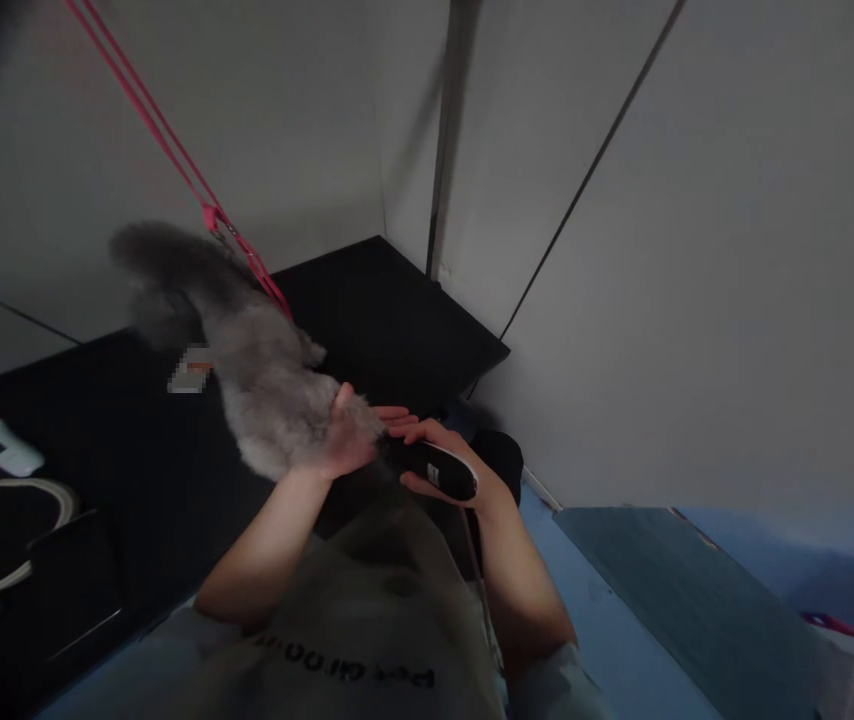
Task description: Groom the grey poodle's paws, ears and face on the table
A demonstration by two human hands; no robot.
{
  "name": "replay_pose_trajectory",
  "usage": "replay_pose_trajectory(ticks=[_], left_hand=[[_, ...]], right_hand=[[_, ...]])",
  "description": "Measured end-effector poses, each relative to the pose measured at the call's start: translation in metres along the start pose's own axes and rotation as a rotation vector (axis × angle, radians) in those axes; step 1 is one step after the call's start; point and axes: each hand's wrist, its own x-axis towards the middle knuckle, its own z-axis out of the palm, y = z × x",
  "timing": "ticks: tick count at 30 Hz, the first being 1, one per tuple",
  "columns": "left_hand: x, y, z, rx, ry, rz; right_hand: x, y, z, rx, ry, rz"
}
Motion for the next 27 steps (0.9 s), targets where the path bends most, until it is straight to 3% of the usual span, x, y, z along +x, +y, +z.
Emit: replay_pose_trajectory(ticks=[8, 13, 19, 24, 27], left_hand=[[0.0, 0.0, 0.003, -0.024, 0.003, 0.034], [0.0, 0.0, 0.005, -0.033, 0.014, 0.047], [0.006, -0.006, -0.004, -0.057, -0.029, 0.156], [0.011, -0.012, -0.004, -0.07, -0.06, 0.2], [0.012, -0.013, 0.0, -0.118, -0.04, 0.238]], right_hand=[[-0.007, 0.007, 0.01, 0.014, 0.157, 0.066], [-0.014, 0.016, 0.029, 0.214, 0.467, 0.065], [-0.015, 0.017, 0.047, 0.146, 0.568, 0.094], [-0.021, 0.018, 0.071, 0.238, 0.92, 0.115], [-0.027, 0.016, 0.085, 0.203, 0.91, 0.169]])
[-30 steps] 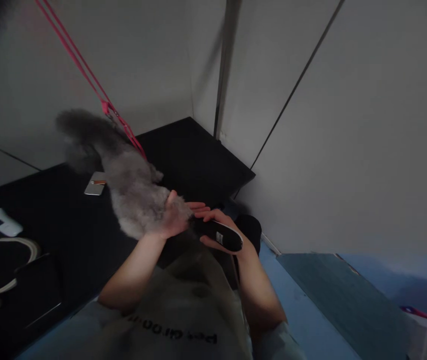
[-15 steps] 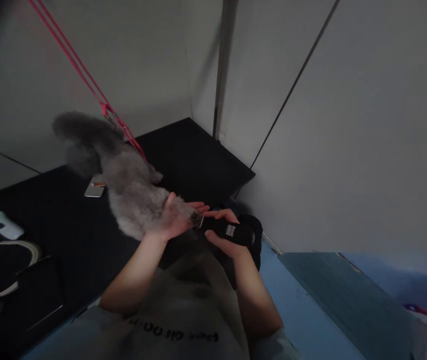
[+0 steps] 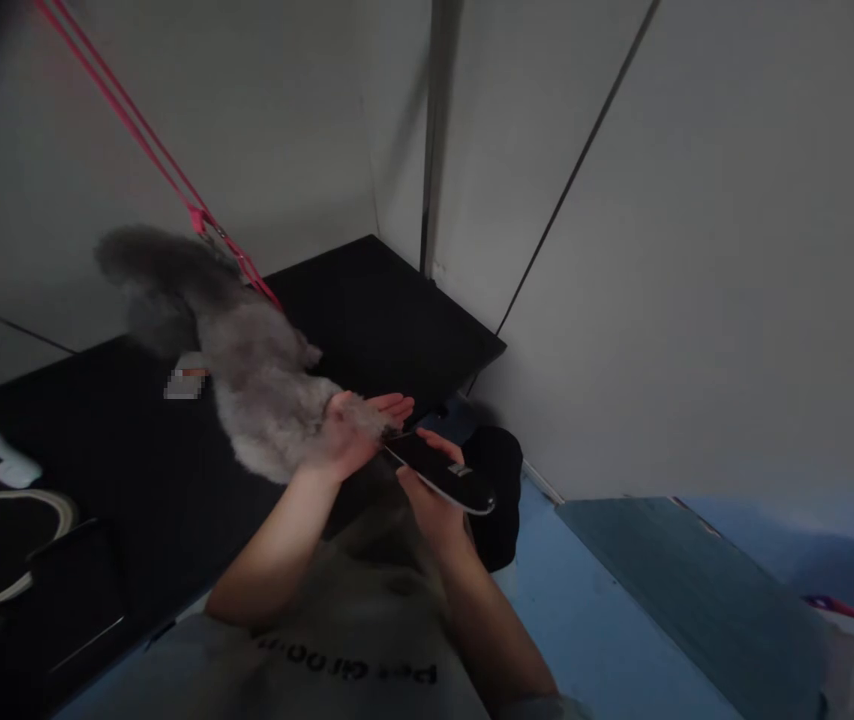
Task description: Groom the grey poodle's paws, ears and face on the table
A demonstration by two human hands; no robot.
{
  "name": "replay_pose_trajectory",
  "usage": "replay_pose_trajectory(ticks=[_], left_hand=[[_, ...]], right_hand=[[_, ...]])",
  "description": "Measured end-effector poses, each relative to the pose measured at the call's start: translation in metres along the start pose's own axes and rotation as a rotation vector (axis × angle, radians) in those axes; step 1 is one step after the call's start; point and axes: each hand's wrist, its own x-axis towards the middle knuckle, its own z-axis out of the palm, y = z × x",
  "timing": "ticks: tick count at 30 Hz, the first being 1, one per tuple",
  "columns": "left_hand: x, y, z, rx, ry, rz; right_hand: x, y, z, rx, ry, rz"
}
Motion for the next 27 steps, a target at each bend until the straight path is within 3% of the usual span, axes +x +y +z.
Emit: replay_pose_trajectory(ticks=[6, 10, 17, 21, 27], left_hand=[[0.001, -0.002, 0.003, -0.067, 0.019, -0.008], [0.0, -0.002, 0.003, -0.085, 0.009, 0.002], [-0.003, 0.001, 0.007, -0.11, 0.02, -0.034], [-0.002, 0.002, 0.007, -0.12, 0.032, -0.054], [-0.001, -0.001, 0.008, -0.133, 0.023, -0.056]], right_hand=[[-0.009, -0.006, 0.01, 0.055, 0.024, -0.089], [-0.011, -0.009, 0.018, 0.024, -0.046, -0.089], [-0.015, -0.009, 0.015, 0.013, 0.017, -0.134], [-0.016, -0.009, 0.012, -0.052, -0.052, -0.113], [-0.017, -0.001, 0.012, 0.024, 0.041, -0.156]])
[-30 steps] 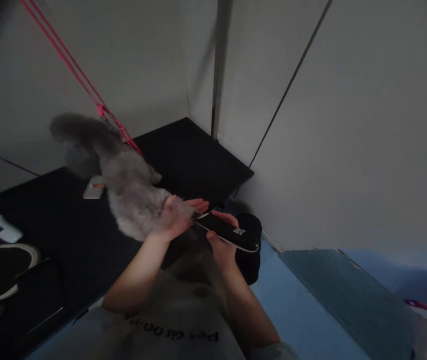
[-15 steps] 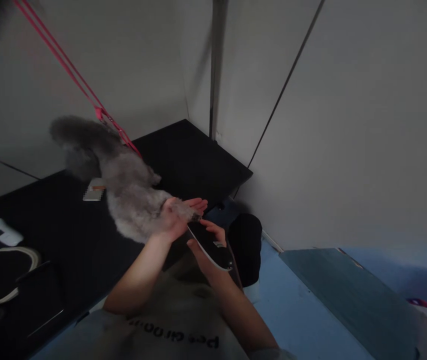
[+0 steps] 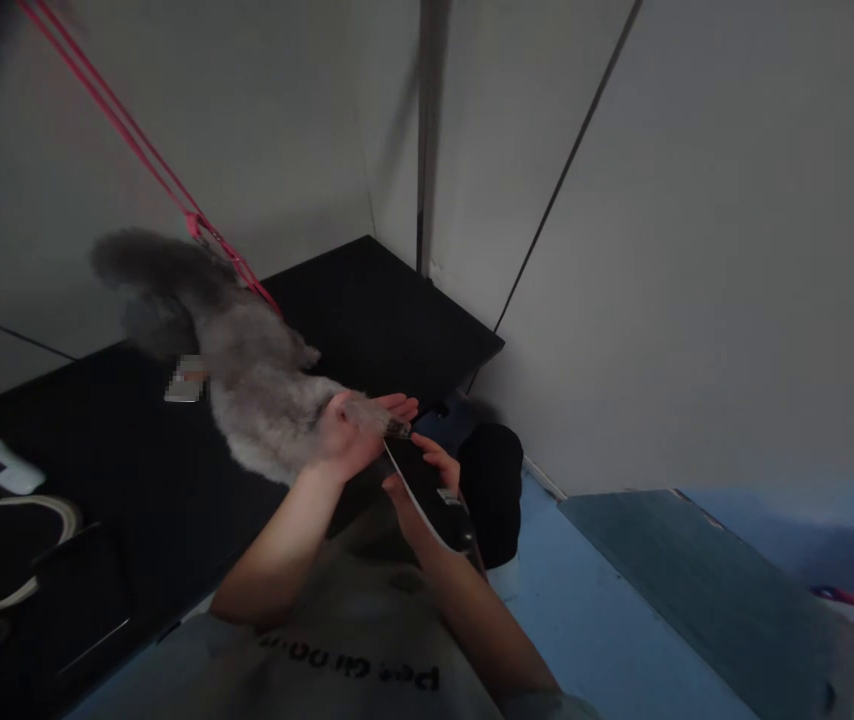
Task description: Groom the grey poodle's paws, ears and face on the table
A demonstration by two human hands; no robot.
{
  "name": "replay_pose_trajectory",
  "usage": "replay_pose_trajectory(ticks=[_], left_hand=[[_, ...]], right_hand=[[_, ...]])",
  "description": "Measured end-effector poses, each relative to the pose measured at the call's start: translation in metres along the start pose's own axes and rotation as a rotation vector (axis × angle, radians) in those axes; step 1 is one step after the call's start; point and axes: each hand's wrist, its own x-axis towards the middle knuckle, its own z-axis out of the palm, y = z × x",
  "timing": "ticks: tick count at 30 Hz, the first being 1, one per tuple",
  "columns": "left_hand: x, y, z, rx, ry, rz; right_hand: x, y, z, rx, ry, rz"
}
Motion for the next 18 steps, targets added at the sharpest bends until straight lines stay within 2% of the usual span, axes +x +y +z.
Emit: replay_pose_trajectory(ticks=[3, 8, 13, 18], left_hand=[[0.0004, -0.0006, -0.0001, 0.005, 0.021, 0.01], [0.0005, -0.0012, -0.0021, 0.029, -0.008, -0.013], [0.0006, -0.0045, -0.0037, 0.041, 0.026, -0.008], [0.0003, -0.0037, -0.0046, 0.031, 0.014, -0.024]], right_hand=[[0.0, 0.0024, 0.0002, -0.036, -0.06, 0.036], [-0.001, 0.0013, 0.0012, 0.047, -0.019, 0.002], [-0.0036, -0.0019, 0.0047, -0.059, -0.085, 0.044], [-0.0023, -0.0001, 0.0019, -0.079, -0.043, 0.0]])
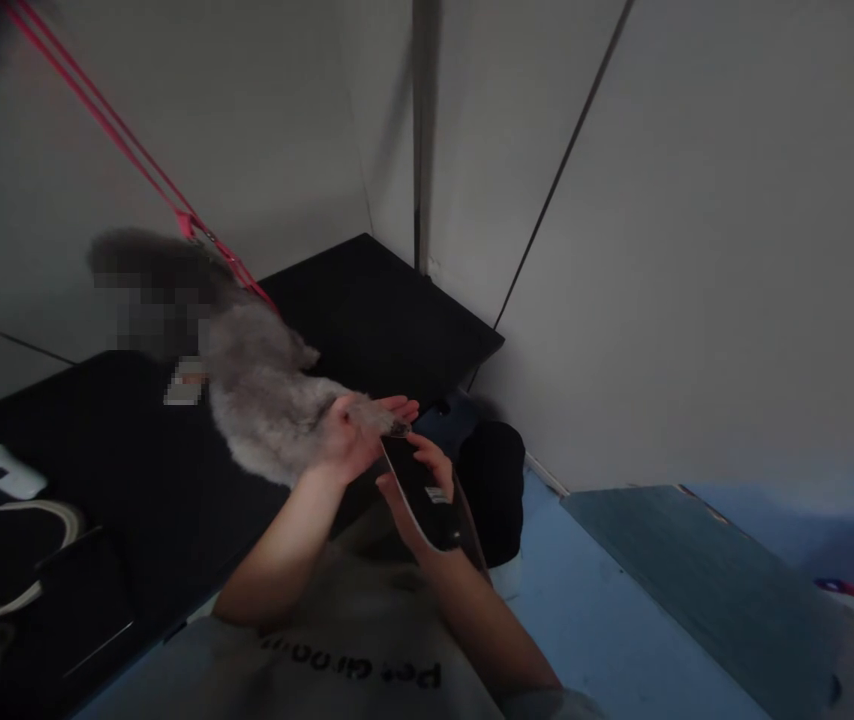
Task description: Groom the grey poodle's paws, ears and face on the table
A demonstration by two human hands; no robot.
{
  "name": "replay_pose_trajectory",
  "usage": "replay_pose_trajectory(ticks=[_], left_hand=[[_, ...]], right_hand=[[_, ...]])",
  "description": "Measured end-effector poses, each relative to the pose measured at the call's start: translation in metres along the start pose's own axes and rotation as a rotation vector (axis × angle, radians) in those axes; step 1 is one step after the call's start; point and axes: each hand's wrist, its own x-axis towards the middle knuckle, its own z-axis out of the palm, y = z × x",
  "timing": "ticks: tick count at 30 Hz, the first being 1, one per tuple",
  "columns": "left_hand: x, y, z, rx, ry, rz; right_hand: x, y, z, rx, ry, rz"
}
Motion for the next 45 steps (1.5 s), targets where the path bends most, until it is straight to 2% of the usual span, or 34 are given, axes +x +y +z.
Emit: replay_pose_trajectory(ticks=[4, 8, 12, 17, 20, 23, 25, 29, 33, 36, 39, 42, 45], left_hand=[[0.0, 0.003, 0.0, 0.006, 0.0, -0.014], [-0.002, 0.004, 0.003, 0.026, -0.009, -0.053], [-0.004, 0.005, 0.006, 0.03, 0.02, -0.045], [-0.006, 0.006, 0.003, 0.066, 0.01, -0.066], [-0.005, 0.006, -0.001, 0.09, -0.002, -0.064], [-0.007, 0.006, -0.002, 0.109, -0.022, -0.107], [-0.008, 0.008, 0.0, 0.146, -0.02, -0.131], [-0.011, 0.012, 0.004, 0.17, -0.019, -0.131], [-0.012, 0.016, 0.001, 0.167, -0.05, -0.17], [-0.012, 0.016, -0.002, 0.171, -0.061, -0.185], [-0.011, 0.014, -0.003, 0.151, -0.046, -0.196], [-0.01, 0.014, -0.002, 0.146, -0.024, -0.204], [-0.01, 0.015, 0.0, 0.152, 0.012, -0.169]], right_hand=[[0.001, 0.003, -0.008, -0.1, -0.066, 0.004], [0.001, 0.003, -0.013, -0.057, -0.003, -0.096], [0.0, 0.007, -0.014, -0.11, -0.049, -0.159], [0.003, 0.012, -0.019, -0.117, -0.046, -0.224], [0.008, 0.009, -0.024, -0.122, -0.12, -0.14], [0.011, 0.002, -0.029, -0.011, -0.098, -0.064], [0.014, -0.001, -0.031, 0.053, -0.099, -0.079], [0.018, 0.001, -0.036, -0.02, -0.243, -0.092], [0.023, 0.002, -0.043, -0.015, -0.262, -0.121], [0.029, -0.004, -0.048, -0.001, -0.355, -0.074], [0.034, -0.01, -0.053, -0.002, -0.427, -0.013], [0.04, -0.011, -0.056, 0.007, -0.443, -0.017], [0.044, -0.009, -0.058, -0.066, -0.537, -0.046]])
